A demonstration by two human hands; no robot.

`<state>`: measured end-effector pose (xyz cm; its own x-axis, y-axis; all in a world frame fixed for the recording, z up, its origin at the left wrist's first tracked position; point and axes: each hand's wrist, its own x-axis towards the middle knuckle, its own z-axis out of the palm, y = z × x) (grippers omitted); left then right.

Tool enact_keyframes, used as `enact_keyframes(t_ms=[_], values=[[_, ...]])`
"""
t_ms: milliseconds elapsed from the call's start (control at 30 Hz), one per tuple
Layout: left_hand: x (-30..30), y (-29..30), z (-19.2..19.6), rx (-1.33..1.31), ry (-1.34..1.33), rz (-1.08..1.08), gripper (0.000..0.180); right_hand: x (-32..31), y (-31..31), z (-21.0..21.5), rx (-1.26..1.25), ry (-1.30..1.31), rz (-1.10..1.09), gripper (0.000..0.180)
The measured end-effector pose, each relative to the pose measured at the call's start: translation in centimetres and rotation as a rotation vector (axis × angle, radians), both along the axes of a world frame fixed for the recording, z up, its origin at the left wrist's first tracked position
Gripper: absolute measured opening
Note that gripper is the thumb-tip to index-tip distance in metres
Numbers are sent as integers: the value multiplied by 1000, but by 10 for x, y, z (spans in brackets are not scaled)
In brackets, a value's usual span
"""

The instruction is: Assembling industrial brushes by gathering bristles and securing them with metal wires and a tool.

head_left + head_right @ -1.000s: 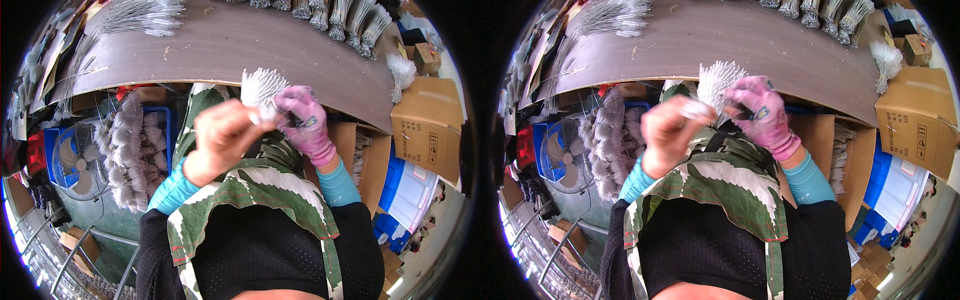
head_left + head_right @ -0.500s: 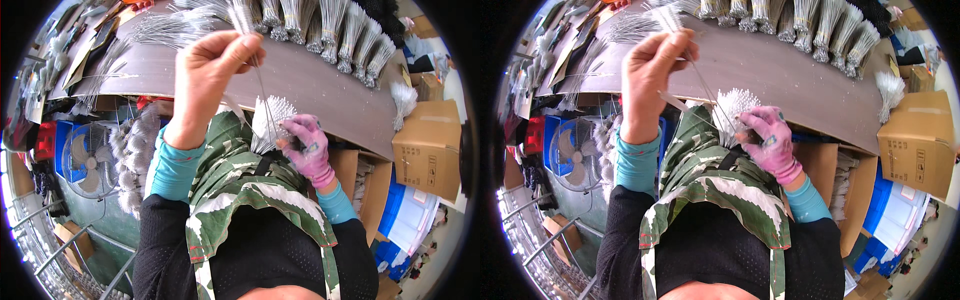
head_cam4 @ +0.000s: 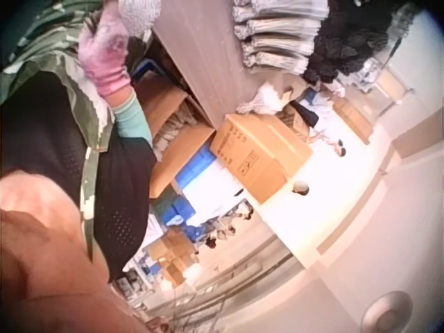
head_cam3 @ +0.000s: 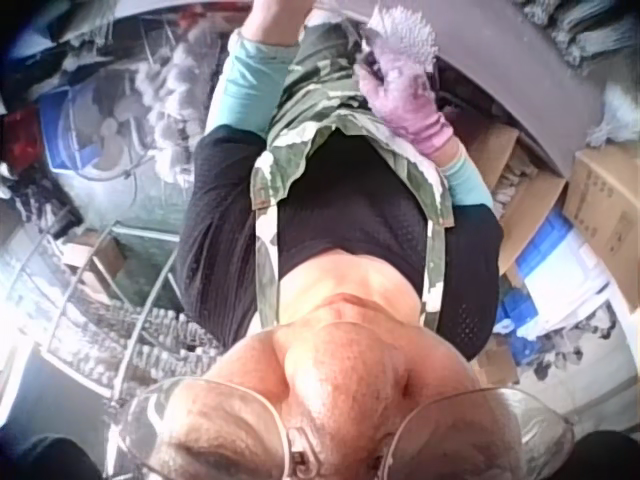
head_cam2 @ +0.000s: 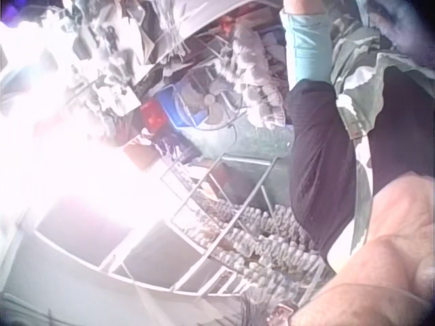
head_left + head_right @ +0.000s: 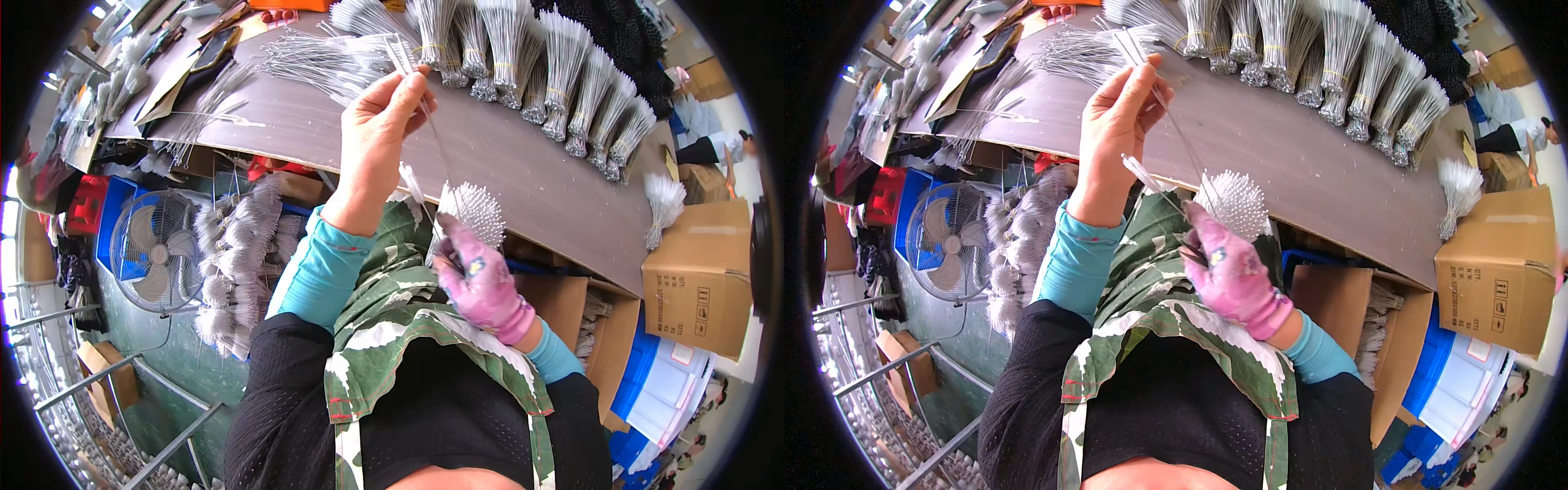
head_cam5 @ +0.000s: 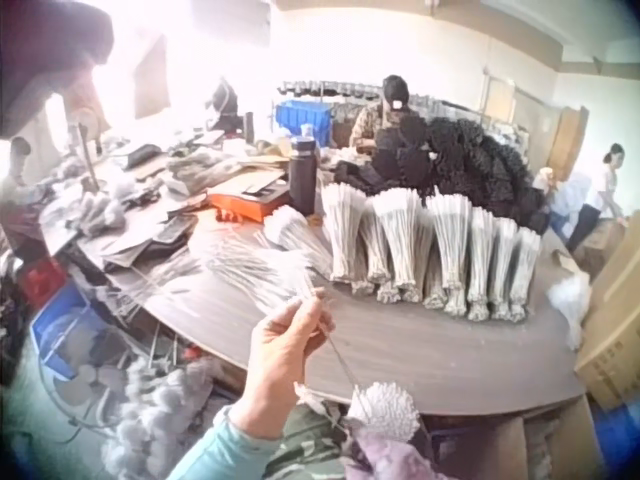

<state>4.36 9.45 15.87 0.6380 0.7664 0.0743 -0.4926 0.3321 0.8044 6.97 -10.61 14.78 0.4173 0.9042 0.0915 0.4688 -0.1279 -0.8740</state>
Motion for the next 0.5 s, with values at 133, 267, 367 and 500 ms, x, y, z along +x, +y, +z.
enact_keyframes(t_ms=[133, 267, 367, 500], values=[[-10, 16, 6, -48, -179, 57, 22, 1, 10, -13, -45, -251, 35, 22], [-24, 20, 4, 71, -92, 104, 21, 2, 10, -16, -43, -328, 168, 17], [-32, -1, -22, 125, 152, 22, 24, 13, 12, -27, 283, -196, 103, 17], [-34, -24, -37, -95, 37, -302, 26, 24, 25, 0, 434, 226, -103, 7]])
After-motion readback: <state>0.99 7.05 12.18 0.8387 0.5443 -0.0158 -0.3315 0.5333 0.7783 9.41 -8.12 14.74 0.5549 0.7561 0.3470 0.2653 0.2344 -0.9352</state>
